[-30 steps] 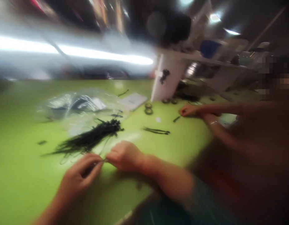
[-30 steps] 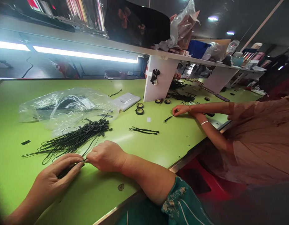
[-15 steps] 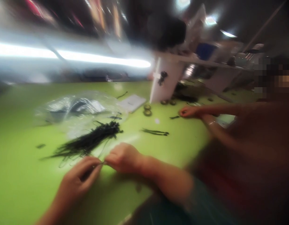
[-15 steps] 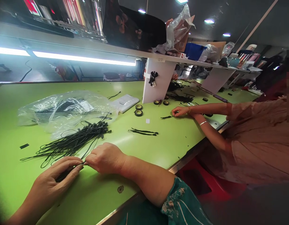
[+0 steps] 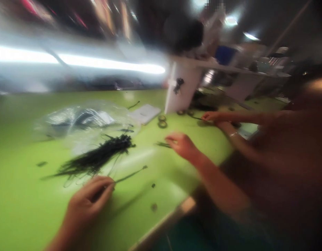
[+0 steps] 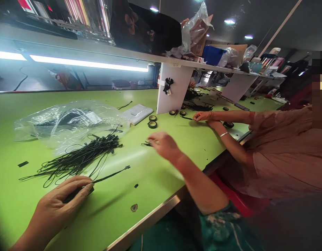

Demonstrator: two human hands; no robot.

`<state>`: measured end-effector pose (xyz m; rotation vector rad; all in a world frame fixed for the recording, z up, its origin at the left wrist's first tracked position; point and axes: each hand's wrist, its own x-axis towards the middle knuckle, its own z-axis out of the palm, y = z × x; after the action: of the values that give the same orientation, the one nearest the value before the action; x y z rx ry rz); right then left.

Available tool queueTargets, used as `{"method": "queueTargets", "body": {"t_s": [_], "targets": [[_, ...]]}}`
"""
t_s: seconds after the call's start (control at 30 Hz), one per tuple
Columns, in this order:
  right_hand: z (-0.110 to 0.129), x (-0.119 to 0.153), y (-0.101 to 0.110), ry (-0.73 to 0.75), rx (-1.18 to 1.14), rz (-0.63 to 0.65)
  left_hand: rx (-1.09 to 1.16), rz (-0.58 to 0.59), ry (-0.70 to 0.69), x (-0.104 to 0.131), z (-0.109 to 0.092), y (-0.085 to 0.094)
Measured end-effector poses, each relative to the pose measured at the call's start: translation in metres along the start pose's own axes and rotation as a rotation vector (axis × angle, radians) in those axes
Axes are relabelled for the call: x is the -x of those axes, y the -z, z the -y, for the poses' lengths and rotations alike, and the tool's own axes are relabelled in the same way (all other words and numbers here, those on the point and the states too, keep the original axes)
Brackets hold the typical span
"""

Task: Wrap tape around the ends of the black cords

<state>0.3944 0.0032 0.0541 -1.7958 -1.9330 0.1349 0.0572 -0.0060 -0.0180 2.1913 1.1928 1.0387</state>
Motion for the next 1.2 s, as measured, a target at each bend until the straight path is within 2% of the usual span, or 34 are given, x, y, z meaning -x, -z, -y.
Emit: {"method": "queueTargets", "body": {"t_s": [0.03, 0.13, 0.23, 0.37, 0.5, 0.63, 0.77, 0.9, 1.03, 1.2], "targets": [[-0.028, 0.002, 0.007, -0.106, 0.045, 0.008, 0.005, 0.013, -0.015, 0.000, -0.001, 0.000], [-0.095, 0.014, 0.009, -0.244, 0.103, 0.042, 0.002, 0.042, -0.040, -0.002, 0.000, -0.001], [-0.125, 0.027, -0.006, -0.253, 0.107, 0.053, -0.029, 0.041, -0.032, -0.004, 0.005, -0.001], [-0.126, 0.033, -0.020, -0.217, 0.103, 0.053, -0.065, 0.046, -0.044, -0.003, 0.013, -0.001], [-0.125, 0.029, -0.024, -0.205, 0.107, 0.038, -0.052, 0.049, -0.041, 0.004, 0.025, -0.007], [-0.134, 0.024, -0.025, -0.245, 0.102, 0.021, -0.038, 0.050, 0.023, 0.009, 0.032, -0.010], [-0.138, 0.024, -0.020, -0.239, 0.041, 0.033, -0.048, 0.119, 0.033, 0.008, 0.030, -0.006], [-0.132, 0.024, -0.021, -0.186, -0.022, 0.102, -0.048, 0.155, 0.015, 0.010, 0.029, -0.004], [-0.126, 0.016, -0.024, -0.195, -0.039, 0.132, -0.047, 0.116, 0.002, 0.013, 0.022, -0.006], [-0.123, 0.005, -0.026, -0.238, -0.103, 0.160, 0.015, 0.031, 0.073, 0.015, 0.008, -0.012]]}}
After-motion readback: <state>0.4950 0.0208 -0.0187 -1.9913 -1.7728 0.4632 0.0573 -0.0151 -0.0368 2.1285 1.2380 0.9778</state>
